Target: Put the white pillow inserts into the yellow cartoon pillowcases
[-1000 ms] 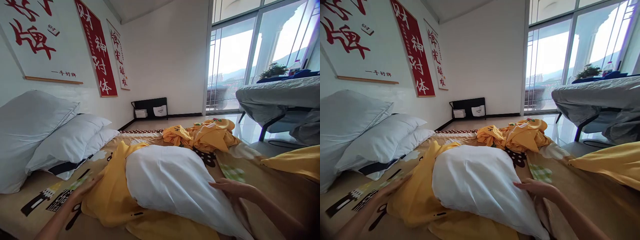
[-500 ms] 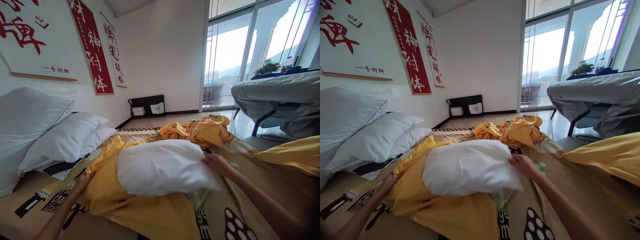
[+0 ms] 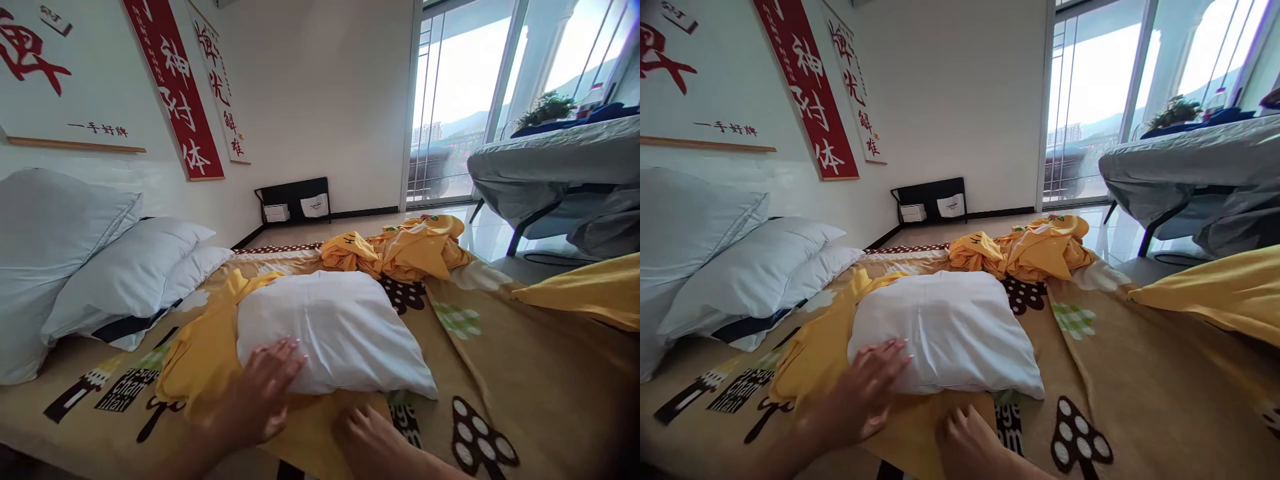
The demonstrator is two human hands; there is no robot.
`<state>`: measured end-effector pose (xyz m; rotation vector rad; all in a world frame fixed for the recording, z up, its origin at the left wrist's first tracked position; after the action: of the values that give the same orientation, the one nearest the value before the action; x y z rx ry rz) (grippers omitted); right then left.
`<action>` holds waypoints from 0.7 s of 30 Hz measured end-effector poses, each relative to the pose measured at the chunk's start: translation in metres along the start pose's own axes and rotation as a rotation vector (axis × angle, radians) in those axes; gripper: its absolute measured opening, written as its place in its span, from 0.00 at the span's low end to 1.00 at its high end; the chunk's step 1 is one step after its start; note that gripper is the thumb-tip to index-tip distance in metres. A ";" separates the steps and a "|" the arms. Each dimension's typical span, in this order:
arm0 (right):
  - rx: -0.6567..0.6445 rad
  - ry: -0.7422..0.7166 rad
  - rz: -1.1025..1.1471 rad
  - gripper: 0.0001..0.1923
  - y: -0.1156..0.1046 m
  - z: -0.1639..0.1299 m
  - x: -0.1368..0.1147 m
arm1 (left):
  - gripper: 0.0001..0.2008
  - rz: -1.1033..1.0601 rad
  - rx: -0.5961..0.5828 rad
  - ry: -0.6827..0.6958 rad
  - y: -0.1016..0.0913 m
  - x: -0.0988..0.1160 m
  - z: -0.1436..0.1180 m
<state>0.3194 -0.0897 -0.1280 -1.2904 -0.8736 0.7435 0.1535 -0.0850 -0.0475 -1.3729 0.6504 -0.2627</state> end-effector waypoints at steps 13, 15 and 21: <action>0.185 0.213 -0.164 0.11 -0.027 -0.003 0.074 | 0.12 -0.155 -0.133 -0.391 0.006 -0.080 0.061; 0.304 0.265 -0.234 0.11 -0.068 -0.017 0.097 | 0.09 -0.212 -0.115 -0.412 -0.005 -0.103 0.057; 0.419 0.341 -0.430 0.10 -0.118 -0.066 0.156 | 0.12 -0.512 0.104 -0.420 -0.036 -0.151 0.052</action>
<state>0.4520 -0.0041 0.0049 -0.7862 -0.6410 0.3254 0.0697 0.0307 0.0313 -1.4205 -0.0704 -0.3934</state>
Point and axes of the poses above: each hand's wrist, its own z-axis towards the middle knuckle, its own y-axis out of the palm, x = y × z, the point moved 6 cm from there along z, towards the middle knuckle, and after that the axes turned 15 degrees about -x, right-handed, at the moved point
